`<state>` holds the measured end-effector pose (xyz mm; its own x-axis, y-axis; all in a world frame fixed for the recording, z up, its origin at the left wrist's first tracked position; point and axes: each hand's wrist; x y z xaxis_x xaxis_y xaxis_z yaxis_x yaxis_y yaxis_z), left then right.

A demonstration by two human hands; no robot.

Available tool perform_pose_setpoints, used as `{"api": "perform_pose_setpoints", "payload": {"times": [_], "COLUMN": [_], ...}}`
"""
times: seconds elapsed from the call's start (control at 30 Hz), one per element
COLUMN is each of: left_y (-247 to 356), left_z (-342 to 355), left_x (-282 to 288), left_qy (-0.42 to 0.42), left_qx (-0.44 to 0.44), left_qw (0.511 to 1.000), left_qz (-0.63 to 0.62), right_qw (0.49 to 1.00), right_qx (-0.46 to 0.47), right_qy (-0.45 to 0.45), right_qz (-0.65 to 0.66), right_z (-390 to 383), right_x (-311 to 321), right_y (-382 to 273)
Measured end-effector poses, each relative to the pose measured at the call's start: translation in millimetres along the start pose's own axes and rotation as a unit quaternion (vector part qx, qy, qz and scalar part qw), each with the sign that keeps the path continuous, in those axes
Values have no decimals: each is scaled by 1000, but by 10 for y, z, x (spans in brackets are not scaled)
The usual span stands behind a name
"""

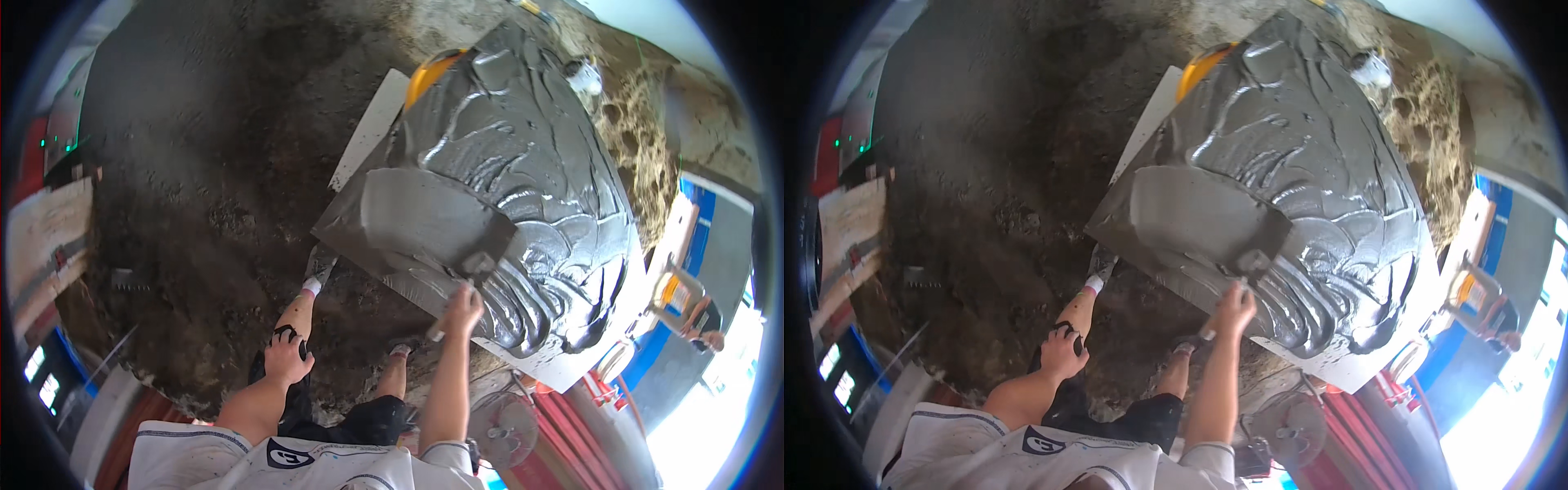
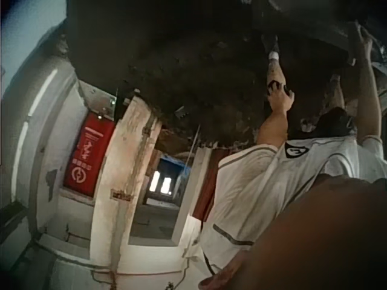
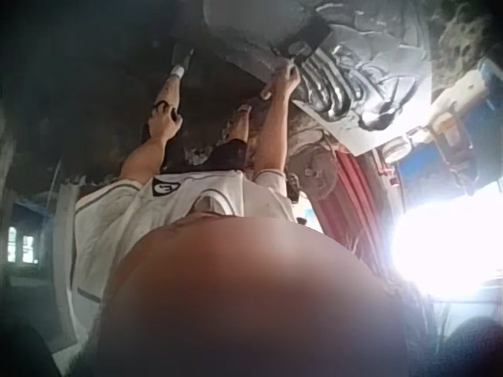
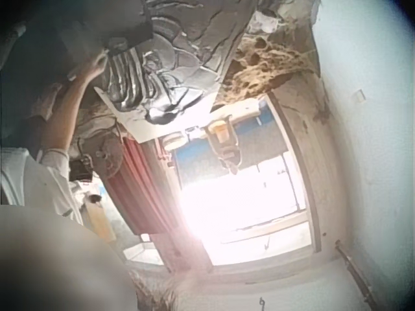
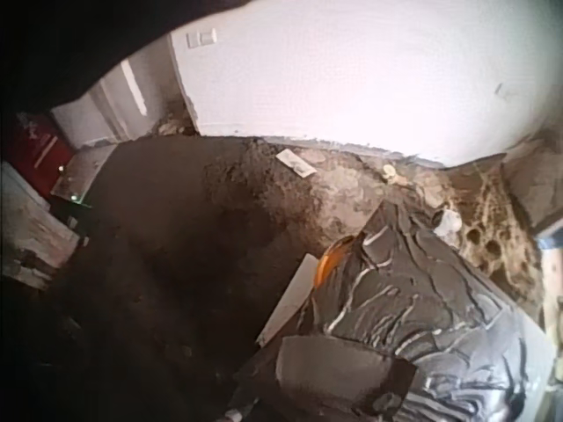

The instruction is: Spreading wet mortar onto the back of a ceramic tile using a trowel.

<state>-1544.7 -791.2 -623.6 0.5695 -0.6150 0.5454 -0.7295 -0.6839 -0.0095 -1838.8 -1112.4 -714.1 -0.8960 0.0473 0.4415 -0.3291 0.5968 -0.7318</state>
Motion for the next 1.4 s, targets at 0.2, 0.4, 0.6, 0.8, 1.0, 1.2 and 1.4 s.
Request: {"api": "perform_pose_setpoints", "payload": {"times": [0.2, 0.4, 0.6, 0.8, 1.0, 1.2, 1.4], "left_y": [298, 139, 155, 79, 91, 36, 57], "left_z": [-21, -79, 1, 3, 27, 10, 19], "left_x": [-62, 32, 70, 65, 156, 65, 37], "left_qy": [34, 6, -23, -20, -42, -58, -39], "left_qx": [-41, 6, -4, 8, 12, 19, 11], "left_qw": [998, 999, 1000, 1000, 999, 998, 999], "left_qz": [13, 32, 5, 6, 9, 20, 16], "right_qw": [930, 945, 974, 958, 938, 945, 927], "right_qx": [-154, -210, -24, -26, -129, -65, 104], "right_qy": [188, -17, -215, -279, -320, -318, -326], "right_qz": [275, 250, 71, -59, -4, -41, -152], "right_z": [714, -227, 699, 507, -897, -1508, -1683], "right_x": [1827, 124, -947, -1333, -1069, -1031, -1136], "right_y": [446, -333, -1594, -1682, -708, 63, 636]}}
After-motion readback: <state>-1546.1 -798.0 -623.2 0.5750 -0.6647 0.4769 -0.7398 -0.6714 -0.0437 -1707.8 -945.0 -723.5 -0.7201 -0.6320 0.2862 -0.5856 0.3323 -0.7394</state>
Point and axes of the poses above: each hand's wrist, its own z-axis towards the middle knuckle, its own x-axis out of the back of the hand, y = z × x, and after that the axes turned 5 degrees about x, right-handed
